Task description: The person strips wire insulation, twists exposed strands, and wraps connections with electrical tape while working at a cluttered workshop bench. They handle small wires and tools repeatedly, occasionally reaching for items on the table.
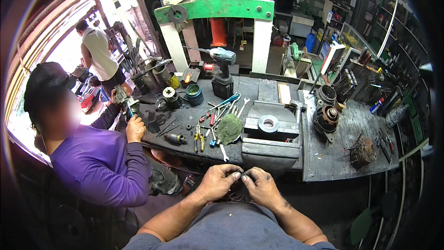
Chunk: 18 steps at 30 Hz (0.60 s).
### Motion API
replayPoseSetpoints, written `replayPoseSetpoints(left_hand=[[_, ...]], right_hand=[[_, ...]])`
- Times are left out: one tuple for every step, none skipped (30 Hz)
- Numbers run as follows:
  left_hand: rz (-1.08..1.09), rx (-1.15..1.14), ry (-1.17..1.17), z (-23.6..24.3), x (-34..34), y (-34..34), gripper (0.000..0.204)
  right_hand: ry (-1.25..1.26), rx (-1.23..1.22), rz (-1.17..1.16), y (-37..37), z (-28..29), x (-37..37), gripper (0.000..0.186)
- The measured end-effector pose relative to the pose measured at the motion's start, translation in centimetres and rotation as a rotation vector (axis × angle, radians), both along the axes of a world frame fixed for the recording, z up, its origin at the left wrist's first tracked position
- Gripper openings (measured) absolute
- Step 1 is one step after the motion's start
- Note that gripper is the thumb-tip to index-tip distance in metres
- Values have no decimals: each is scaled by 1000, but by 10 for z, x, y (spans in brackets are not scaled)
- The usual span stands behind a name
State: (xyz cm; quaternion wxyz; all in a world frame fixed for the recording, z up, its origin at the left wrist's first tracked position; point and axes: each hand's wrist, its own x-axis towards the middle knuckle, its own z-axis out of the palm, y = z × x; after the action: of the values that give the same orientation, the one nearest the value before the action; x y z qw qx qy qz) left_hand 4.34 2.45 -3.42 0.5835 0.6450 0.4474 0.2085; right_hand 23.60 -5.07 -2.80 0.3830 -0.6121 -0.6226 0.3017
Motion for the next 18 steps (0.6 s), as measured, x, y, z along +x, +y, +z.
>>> replayPoseSetpoints(left_hand=[[16,20,23,1,1,0,25],[44,37,15,2,1,-1,24],[68,61,-2,3,2,-1,24],[95,97,-30,4,2,-3,24],[93,93,-17,5,2,-5,24],[96,104,-21,5,2,-6,24],[97,115,-26,6,1,-9,23],[103,84,-7,6,3,-9,23],[113,170,-22,6,4,-11,24],[113,228,-5,5,6,-12,24],[113,295,11,5,8,-14,24],[76,418,20,4,10,-16,25],[44,551,28,4,12,-19,26],[24,678,36,3,14,-23,28],[8,675,22,3,15,-25,28],[3,669,10,3,15,-27,29],[-19,669,7,3,15,-29,30],[-49,608,22,4,12,-26,32]], right_hand=[[16,37,25,2,0,1,14],[21,42,49,3,2,3,14],[24,45,69,5,3,6,13],[29,44,96,3,5,8,13],[29,42,117,1,8,10,14],[26,41,139,0,10,13,14],[41,4,137,-2,12,15,14],[57,-34,134,-4,12,16,14],[78,-72,126,-6,13,16,14],[123,-48,95,-6,12,14,14],[171,-22,60,-5,10,11,14],[219,4,25,-5,7,8,14],[231,13,-7,-5,5,6,14],[243,21,-36,-4,3,4,15],[248,37,-58,-5,1,3,15],[242,59,-81,-4,-1,4,14],[249,58,-67,-5,-2,5,14],[247,52,-54,-6,-2,6,14]])
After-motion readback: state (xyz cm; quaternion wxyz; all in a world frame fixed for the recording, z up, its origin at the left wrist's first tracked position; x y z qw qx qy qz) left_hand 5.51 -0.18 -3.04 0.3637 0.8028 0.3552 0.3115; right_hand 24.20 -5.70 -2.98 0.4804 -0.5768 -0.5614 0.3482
